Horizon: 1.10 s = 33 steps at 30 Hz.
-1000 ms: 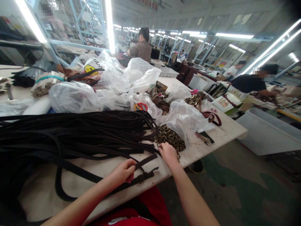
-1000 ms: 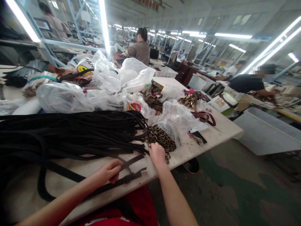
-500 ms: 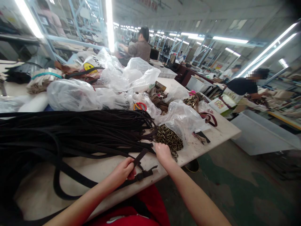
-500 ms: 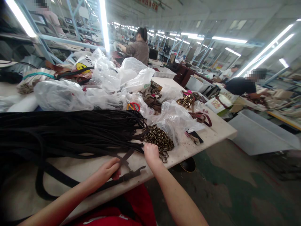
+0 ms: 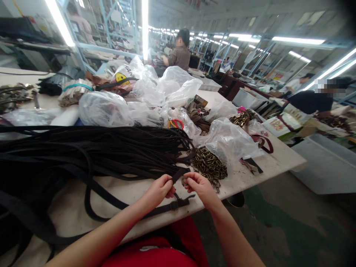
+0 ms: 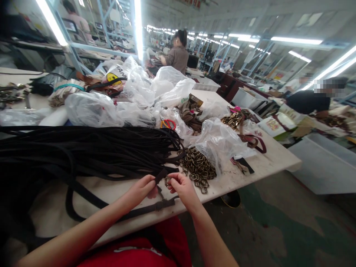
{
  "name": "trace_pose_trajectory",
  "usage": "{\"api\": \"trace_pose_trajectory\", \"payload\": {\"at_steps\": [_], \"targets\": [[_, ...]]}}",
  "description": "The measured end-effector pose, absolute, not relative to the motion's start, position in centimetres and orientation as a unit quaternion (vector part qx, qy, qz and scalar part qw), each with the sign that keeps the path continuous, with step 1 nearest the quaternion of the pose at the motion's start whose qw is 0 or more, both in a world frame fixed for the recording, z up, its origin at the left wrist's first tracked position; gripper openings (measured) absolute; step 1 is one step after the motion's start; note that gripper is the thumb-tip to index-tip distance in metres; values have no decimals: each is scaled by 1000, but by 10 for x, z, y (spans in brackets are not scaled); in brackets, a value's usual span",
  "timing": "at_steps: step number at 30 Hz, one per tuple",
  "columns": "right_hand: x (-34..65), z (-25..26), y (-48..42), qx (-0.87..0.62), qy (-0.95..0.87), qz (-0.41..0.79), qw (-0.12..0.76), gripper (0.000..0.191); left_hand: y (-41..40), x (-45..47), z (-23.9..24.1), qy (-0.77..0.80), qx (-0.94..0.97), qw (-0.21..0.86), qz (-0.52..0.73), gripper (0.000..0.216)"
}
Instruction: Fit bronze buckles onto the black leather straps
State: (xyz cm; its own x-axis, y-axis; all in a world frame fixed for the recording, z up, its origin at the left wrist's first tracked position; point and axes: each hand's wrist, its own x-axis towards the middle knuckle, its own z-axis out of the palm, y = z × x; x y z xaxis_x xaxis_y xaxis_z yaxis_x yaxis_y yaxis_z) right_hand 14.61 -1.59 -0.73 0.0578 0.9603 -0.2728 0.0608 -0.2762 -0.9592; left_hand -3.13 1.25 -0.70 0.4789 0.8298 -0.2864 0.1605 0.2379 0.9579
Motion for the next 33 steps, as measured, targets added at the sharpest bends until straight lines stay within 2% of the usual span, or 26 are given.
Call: {"api": "trace_pose_trajectory", "payload": {"at_steps": [3,8,15,23,29,33], "targets": [[125,-3,-22,-554,-368,599,446,31,14,-32,-6,439,568,644,265,21],[110,-5,-27,-535,-324,631,458,35,11,-39,-2,464,558,652,221,24],[111,-10,-34,-534,-311,628,474,35,11,-41,1,474,561,641,222,22],[116,-7,-32,-531,-425,601,419,26,13,-46,5,416,576,685,158,26],[108,-12,-35,-528,-325,614,488,30,11,-44,-6,400,564,695,196,27],[107,-9,-38,-510,-335,626,486,37,9,-43,-4,415,555,698,181,26]]}}
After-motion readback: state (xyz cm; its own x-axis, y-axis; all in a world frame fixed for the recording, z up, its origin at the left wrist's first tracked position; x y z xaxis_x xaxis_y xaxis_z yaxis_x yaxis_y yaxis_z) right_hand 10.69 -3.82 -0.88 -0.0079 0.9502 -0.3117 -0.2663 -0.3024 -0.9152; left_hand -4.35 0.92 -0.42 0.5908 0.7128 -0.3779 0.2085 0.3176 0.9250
